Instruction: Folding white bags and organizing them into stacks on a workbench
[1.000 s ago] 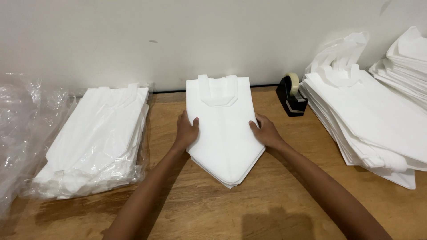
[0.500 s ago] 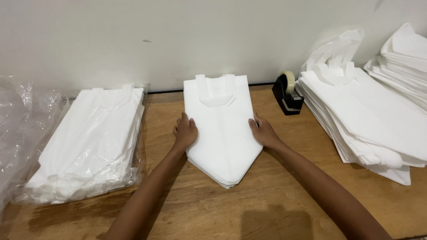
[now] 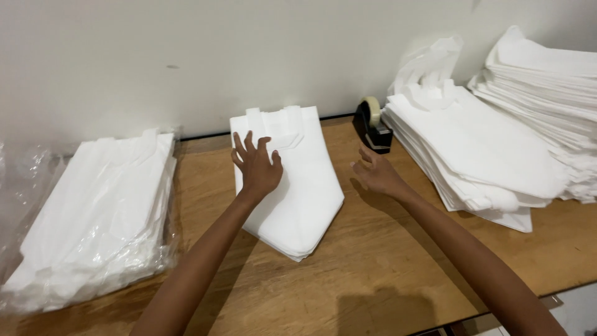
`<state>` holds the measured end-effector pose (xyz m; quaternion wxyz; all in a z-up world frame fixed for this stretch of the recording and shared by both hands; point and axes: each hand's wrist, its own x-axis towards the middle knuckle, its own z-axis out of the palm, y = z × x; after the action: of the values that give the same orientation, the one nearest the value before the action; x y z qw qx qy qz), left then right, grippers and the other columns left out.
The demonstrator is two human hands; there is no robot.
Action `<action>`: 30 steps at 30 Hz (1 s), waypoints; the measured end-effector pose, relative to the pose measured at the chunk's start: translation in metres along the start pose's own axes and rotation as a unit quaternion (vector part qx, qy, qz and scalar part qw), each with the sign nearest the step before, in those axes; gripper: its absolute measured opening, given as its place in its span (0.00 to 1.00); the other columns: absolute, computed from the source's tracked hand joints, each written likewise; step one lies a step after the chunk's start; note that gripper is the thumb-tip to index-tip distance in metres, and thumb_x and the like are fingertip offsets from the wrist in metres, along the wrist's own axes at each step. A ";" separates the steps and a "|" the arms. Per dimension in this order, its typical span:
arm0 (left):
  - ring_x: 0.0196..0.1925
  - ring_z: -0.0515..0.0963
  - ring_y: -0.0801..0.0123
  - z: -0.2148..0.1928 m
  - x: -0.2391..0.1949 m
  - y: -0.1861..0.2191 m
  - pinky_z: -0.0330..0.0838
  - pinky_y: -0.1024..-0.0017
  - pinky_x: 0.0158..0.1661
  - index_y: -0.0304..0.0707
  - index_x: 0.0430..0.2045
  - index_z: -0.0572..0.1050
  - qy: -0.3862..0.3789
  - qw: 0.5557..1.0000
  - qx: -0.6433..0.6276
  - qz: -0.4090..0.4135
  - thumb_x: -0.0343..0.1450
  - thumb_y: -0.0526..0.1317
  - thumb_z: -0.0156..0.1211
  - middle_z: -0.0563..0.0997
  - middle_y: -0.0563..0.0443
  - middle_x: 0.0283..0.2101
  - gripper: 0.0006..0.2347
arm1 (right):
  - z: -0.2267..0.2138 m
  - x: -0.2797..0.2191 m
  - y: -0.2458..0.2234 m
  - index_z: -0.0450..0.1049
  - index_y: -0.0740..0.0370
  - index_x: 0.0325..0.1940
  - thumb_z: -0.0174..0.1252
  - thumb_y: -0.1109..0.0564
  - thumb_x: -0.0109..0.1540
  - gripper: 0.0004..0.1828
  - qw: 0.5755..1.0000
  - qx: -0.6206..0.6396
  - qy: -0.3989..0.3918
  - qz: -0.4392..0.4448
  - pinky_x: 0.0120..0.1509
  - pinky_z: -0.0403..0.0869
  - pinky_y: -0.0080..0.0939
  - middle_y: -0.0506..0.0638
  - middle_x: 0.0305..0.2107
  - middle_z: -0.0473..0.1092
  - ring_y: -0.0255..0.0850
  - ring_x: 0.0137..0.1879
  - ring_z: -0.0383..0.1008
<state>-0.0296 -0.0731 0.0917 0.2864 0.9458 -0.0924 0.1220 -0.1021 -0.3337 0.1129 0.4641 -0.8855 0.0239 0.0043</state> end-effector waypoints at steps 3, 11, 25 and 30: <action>0.74 0.35 0.35 0.013 0.008 0.025 0.29 0.39 0.65 0.37 0.53 0.68 -0.007 0.998 -0.001 0.061 0.74 0.38 0.46 0.58 0.34 0.63 0.13 | -0.021 -0.002 0.018 0.43 0.63 0.77 0.47 0.46 0.67 0.39 1.000 -0.017 0.017 -0.001 0.78 0.52 0.56 0.63 0.70 0.51 0.55 0.75 0.51; 0.62 0.70 0.49 0.061 0.035 0.096 0.53 0.45 0.61 0.42 0.54 0.66 -0.143 0.961 -0.085 0.223 0.73 0.36 0.44 0.76 0.43 0.49 0.14 | -0.083 -0.036 0.044 0.51 0.66 0.75 0.50 0.50 0.65 0.36 0.992 -0.076 0.097 0.020 0.67 0.66 0.51 0.64 0.61 0.63 0.53 0.64 0.65; 0.66 0.67 0.47 0.133 0.032 0.220 0.68 0.57 0.61 0.32 0.64 0.59 -0.198 0.873 0.004 0.445 0.74 0.35 0.46 0.68 0.32 0.61 0.21 | -0.144 -0.074 0.120 0.75 0.61 0.54 0.56 0.55 0.62 0.17 0.897 -0.357 0.258 -0.020 0.56 0.73 0.49 0.59 0.49 0.67 0.52 0.57 0.67; 0.73 0.53 0.41 0.139 0.027 0.237 0.51 0.54 0.71 0.35 0.71 0.50 -0.217 0.861 0.041 0.459 0.71 0.30 0.49 0.55 0.32 0.71 0.29 | -0.143 -0.079 0.122 0.63 0.67 0.67 0.53 0.53 0.64 0.28 0.910 -0.339 0.236 0.023 0.72 0.57 0.66 0.70 0.64 0.59 0.64 0.73 0.53</action>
<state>-0.0367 -0.3484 0.1101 0.1323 0.8099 -0.5704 0.0352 -0.1887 -0.5173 0.0968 0.1163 -0.9639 0.1505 -0.1864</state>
